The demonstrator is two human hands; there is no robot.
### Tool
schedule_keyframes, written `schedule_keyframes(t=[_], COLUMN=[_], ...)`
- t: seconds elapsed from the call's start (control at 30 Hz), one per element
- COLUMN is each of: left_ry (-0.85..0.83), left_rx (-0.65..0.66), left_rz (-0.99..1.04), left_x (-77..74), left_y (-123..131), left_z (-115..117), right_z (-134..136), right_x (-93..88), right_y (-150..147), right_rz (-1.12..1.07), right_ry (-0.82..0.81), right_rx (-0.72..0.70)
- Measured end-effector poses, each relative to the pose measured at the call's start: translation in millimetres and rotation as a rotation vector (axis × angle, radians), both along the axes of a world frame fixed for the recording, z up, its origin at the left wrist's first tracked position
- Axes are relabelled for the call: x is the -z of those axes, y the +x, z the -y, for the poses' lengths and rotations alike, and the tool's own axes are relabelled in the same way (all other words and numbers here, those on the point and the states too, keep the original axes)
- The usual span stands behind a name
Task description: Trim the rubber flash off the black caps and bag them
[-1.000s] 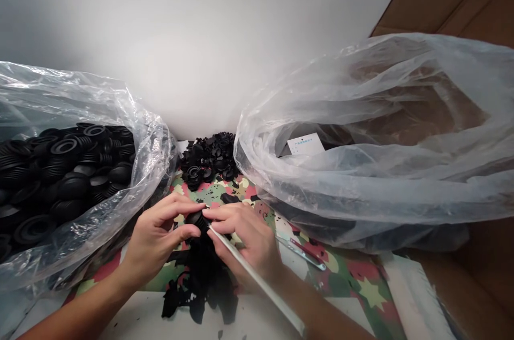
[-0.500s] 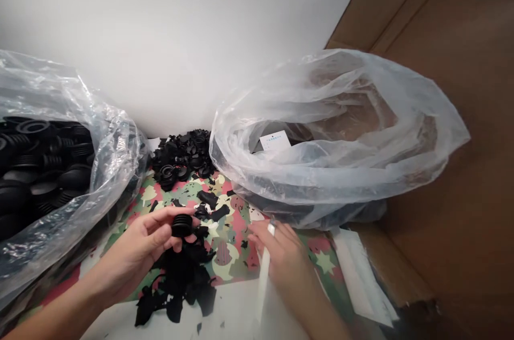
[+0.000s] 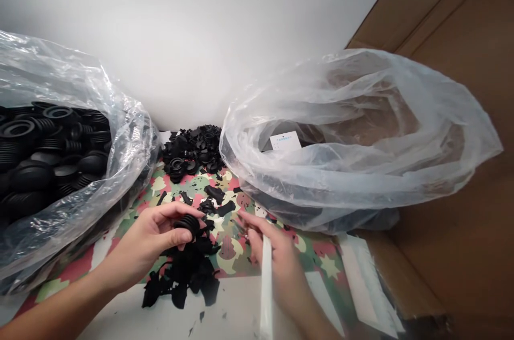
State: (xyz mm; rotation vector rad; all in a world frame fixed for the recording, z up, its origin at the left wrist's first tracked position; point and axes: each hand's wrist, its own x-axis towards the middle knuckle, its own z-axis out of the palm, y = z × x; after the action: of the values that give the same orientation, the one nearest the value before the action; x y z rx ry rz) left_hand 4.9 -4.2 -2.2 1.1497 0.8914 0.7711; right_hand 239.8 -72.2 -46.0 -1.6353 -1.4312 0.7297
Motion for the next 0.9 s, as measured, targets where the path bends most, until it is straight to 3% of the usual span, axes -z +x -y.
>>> schedule_keyframes(t=[0.07, 0.17, 0.33, 0.9], left_ry=[0.019, 0.052, 0.085, 0.238], left_rx=[-0.011, -0.022, -0.029, -0.014], left_rz=[0.013, 0.015, 0.049, -0.032], left_x=[-2.6, -5.2, -5.5, -2.4], left_y=[0.1, -0.1, -0.9, -2.1], left_z=[0.5, 1.0, 1.2, 3.3], right_z=[-6.9, -16.0, -22.5, -20.5], right_x=[-16.3, -32.8, -37.4, -31.9], right_y=[-12.9, -27.1, -38.4, -42.4], right_rz=[-0.083, -0.070, 0.056, 0.141], right_ry=[0.016, 0.191, 0.485, 0.580], right_rx=[-0.075, -0.193, -0.276, -0.306])
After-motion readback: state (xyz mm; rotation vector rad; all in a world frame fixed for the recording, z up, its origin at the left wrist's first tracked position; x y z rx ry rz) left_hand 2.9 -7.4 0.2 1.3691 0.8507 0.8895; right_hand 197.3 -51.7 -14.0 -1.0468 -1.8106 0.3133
